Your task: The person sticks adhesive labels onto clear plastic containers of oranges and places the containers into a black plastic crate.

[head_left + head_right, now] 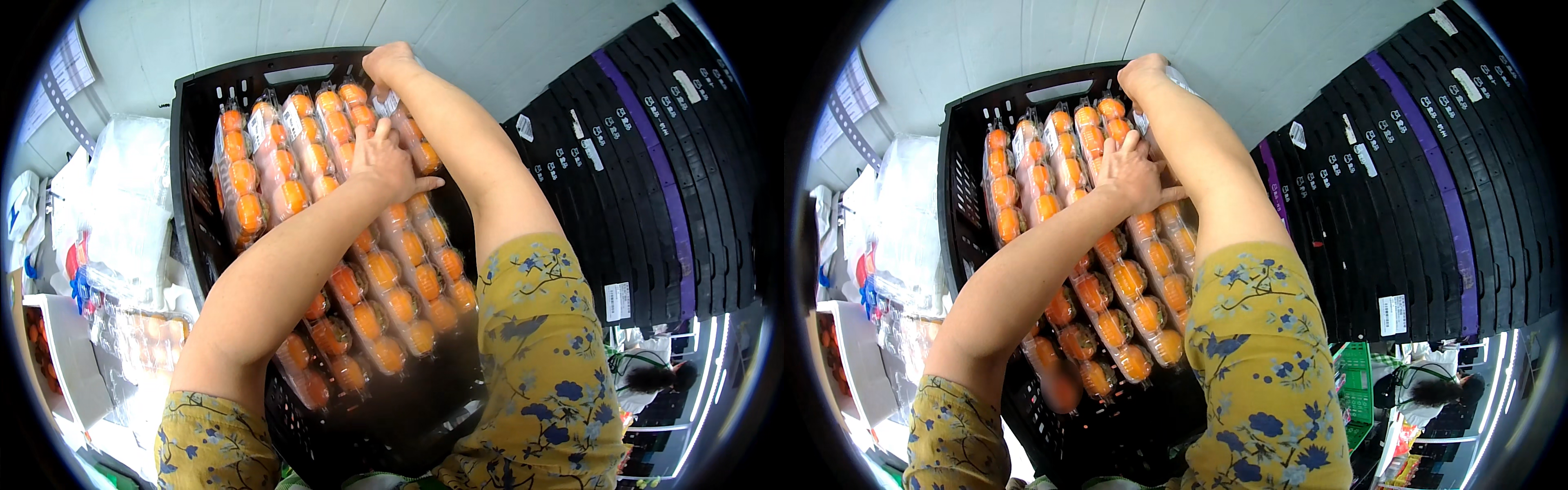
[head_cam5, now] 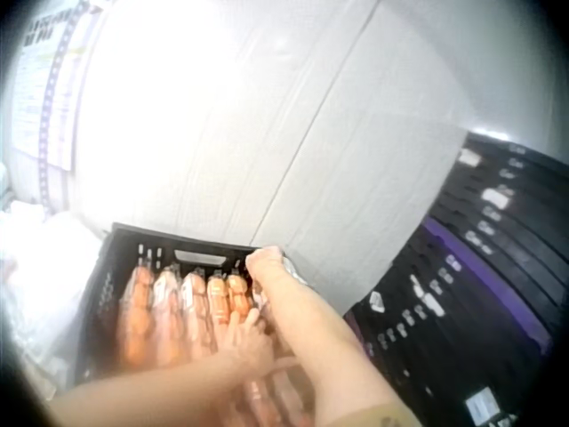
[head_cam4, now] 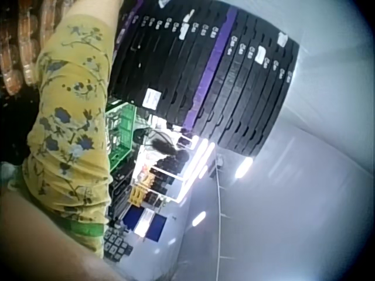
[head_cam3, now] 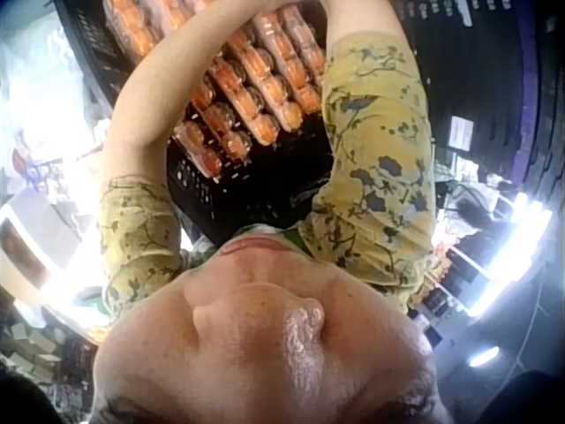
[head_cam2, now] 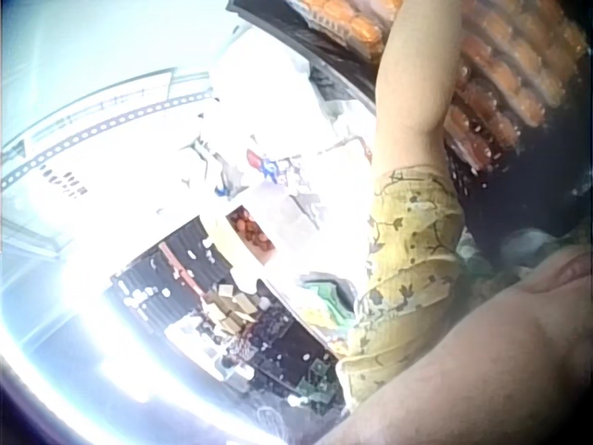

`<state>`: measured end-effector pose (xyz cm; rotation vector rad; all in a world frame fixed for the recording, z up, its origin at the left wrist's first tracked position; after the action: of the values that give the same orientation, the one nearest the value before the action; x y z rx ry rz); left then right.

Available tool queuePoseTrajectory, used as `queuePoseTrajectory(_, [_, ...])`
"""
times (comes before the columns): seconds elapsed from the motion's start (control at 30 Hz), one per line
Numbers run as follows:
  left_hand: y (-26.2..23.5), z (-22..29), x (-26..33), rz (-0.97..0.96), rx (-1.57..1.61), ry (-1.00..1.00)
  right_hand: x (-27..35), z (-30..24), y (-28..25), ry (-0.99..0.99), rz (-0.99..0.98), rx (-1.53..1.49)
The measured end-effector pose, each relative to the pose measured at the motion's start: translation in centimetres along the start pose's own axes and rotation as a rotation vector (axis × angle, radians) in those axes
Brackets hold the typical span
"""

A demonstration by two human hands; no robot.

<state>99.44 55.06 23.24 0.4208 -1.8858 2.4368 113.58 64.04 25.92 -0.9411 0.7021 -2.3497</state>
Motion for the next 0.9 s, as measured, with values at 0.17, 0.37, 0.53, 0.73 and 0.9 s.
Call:
queuePoseTrajectory(0.17, [-0.1,-0.1,0.0,-0.026,-0.008,0.006,0.3,0.1,-0.4,0.065,0.058,0.051])
queuePoseTrajectory(0.37, [-0.7,0.6,0.4,-0.086,-0.044,0.045,1.6,3.9,-0.8,0.109,0.029,-0.076])
queuePoseTrajectory(0.53, [0.3,0.1,-0.2,0.096,0.081,0.141,3.8,8.3,-1.1,0.187,0.187,-0.286])
queuePoseTrajectory(0.73, [0.0,-1.3,-2.4,0.277,0.457,0.385,10.0,12.3,0.1,0.169,0.485,-0.591])
queuePoseTrajectory(0.9, [-4.1,-1.5,-1.8,0.382,1.082,0.541,22.3,10.4,-0.6,0.065,0.604,-0.857])
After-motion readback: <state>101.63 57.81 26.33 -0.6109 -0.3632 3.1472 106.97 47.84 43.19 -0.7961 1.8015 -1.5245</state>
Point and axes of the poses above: each hand's wrist, its own x-axis away from the middle knuckle, its own y-axis out of the palm, z = x × y, the point moved 4 cm from there along -x, towards the middle knuckle, and after that the axes turned 15 degrees about -z, right-handed, at the moved point
